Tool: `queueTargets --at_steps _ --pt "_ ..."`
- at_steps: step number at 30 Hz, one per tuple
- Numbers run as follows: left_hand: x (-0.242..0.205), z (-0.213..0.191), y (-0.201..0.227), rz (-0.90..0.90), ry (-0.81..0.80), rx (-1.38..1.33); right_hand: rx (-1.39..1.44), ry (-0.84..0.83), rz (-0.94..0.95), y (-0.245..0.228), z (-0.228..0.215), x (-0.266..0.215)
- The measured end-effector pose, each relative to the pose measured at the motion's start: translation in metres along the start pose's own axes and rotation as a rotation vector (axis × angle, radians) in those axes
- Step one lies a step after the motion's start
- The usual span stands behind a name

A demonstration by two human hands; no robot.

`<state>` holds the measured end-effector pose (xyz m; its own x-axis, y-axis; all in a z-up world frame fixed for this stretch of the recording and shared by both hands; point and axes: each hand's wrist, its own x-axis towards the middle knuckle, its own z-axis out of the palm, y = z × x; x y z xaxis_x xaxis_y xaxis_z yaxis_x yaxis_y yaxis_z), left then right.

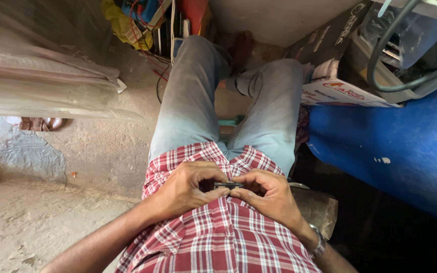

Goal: The person handles a small electronic component, likely a battery, and applies black tape to its edges. They then place the component into a phone casing and inspect the fit. The person uses scissors to cut a piece of tape and continues to adjust the component within the casing.

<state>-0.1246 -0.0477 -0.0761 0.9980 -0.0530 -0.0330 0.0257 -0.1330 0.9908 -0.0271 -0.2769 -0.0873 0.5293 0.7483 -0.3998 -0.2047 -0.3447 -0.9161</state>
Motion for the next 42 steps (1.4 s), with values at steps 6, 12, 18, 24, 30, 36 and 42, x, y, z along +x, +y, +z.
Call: queueTargets --at_steps 6,12,18,24,30,36,42 --pt "0.0 -0.002 0.0 -0.055 -0.024 0.011 -0.051 -0.049 0.029 -0.008 -0.002 0.003" --pt "0.0 -0.001 -0.007 -0.1 -0.046 -0.027 -0.008 -0.034 0.019 -0.009 -0.001 0.002" --pt "0.0 -0.001 -0.011 -0.165 -0.077 -0.073 -0.075 -0.042 -0.02 -0.008 0.002 0.007" --pt "0.0 -0.001 -0.012 -0.168 -0.062 -0.093 0.199 -0.001 0.251 -0.019 0.001 0.007" --pt "0.001 -0.004 -0.006 -0.202 -0.068 -0.083 0.028 -0.043 0.109 -0.014 -0.001 0.006" --pt "0.003 -0.004 -0.006 -0.155 -0.021 -0.089 -0.122 0.037 0.031 -0.011 0.0 0.008" --pt "0.003 -0.001 -0.012 -0.118 -0.003 -0.099 0.124 0.028 0.088 -0.015 0.001 0.009"
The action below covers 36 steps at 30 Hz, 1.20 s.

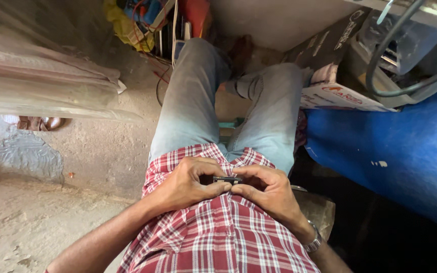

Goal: The person handles a small electronic component, likely a battery, and applies black tape to its edges. They then place the component into a phone casing and inspect the fit. The person uses scissors to cut a piece of tape and continues to adjust the component within the casing.

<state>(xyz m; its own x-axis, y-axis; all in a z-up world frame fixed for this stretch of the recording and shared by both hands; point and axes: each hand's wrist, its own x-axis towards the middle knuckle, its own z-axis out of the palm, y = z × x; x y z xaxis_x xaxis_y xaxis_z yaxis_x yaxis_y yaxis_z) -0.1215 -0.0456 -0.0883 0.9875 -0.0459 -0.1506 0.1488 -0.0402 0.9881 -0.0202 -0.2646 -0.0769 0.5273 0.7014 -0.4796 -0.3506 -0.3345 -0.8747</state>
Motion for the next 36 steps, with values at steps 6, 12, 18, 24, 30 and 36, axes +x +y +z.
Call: queueTargets --at_steps 6,12,18,24,30,36 --pt "0.0 -0.002 0.001 -0.035 0.023 0.046 0.013 -0.02 -0.017 -0.001 -0.001 0.003" --pt "0.005 -0.015 0.015 0.102 0.175 0.006 -0.188 0.09 -0.364 -0.015 -0.005 0.016" --pt "0.016 -0.023 0.033 0.076 0.203 -0.007 -0.102 0.084 -0.424 -0.038 -0.005 0.027" --pt "0.017 -0.021 0.036 0.112 0.342 -0.031 -0.391 0.089 -0.62 -0.06 -0.006 0.033" --pt "0.022 -0.023 0.039 0.275 0.416 0.066 -0.595 0.167 -0.788 -0.075 -0.003 0.037" --pt "0.025 -0.026 0.042 0.326 0.441 0.067 -0.456 0.14 -0.793 -0.075 -0.001 0.039"
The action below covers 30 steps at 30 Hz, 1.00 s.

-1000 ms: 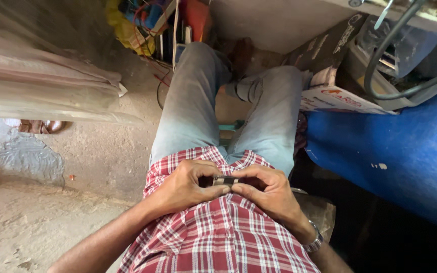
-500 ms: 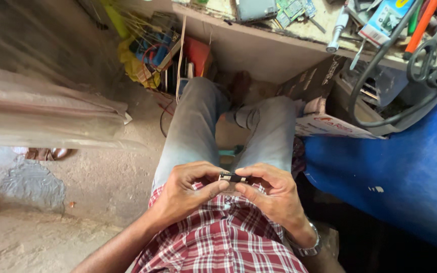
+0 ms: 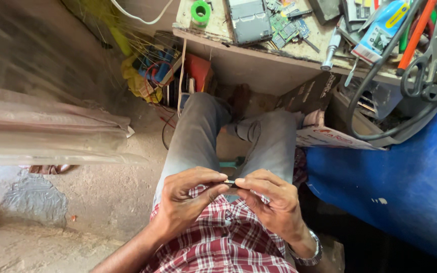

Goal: The person handles a small electronic component, likely a battery, and applies black tape to its edges. They then place the component into a phone casing and inspect the fit. The person uses scissors to cut a piece of tape and continues to adjust the component within the casing.

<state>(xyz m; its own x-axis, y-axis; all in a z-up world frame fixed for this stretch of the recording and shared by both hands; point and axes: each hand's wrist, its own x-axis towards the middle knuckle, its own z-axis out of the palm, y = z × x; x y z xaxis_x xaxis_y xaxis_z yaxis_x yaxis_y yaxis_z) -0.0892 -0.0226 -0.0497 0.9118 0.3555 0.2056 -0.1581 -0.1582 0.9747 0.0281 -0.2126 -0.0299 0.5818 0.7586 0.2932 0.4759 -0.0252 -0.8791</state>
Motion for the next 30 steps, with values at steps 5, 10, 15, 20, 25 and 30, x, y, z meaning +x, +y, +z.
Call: queueTargets --at_steps 5,10,15,20,25,30 --pt "0.005 0.004 0.0 -0.311 0.0 -0.185 0.239 0.033 0.112 0.01 0.0 -0.004" --pt "0.011 0.011 -0.002 -0.354 0.013 -0.329 0.67 0.122 0.403 0.028 0.007 -0.014" --pt "0.018 0.016 -0.002 -0.374 -0.008 -0.478 1.134 0.129 0.53 0.048 0.01 -0.016" --pt "0.03 0.012 0.006 -0.196 -0.121 -0.542 1.311 0.146 0.555 0.057 0.015 -0.011" --pt "0.041 0.01 0.012 -0.008 -0.197 -0.212 1.4 0.099 0.579 0.052 0.015 0.0" --pt "0.045 0.012 0.01 -0.07 -0.199 -0.125 1.426 0.124 0.605 0.054 0.015 0.0"
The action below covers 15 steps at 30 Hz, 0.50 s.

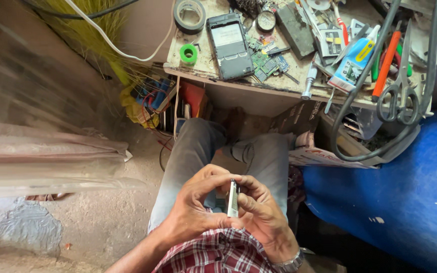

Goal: The person handles a small electronic component, likely a battery, and applies black tape to its edges. They then place the component into a phone casing and inspect the fit. The person uses scissors to cut a piece of tape and continues to adjust the component within the casing.

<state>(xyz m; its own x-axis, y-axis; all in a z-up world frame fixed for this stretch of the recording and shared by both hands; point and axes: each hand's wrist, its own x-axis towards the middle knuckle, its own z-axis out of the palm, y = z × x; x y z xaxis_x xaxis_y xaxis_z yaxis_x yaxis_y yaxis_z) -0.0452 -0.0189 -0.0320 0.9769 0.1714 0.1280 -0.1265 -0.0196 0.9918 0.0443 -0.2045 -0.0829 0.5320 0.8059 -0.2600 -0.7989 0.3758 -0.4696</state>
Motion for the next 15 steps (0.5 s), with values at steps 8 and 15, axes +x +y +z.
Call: queueTargets --at_steps 8,15 --pt "0.01 -0.006 0.005 0.021 -0.084 -0.142 -0.062 0.004 -0.084 -0.013 0.011 0.003" --pt "0.006 -0.013 -0.003 -0.201 -0.005 -0.156 -0.782 0.157 -0.338 -0.026 0.017 -0.007"
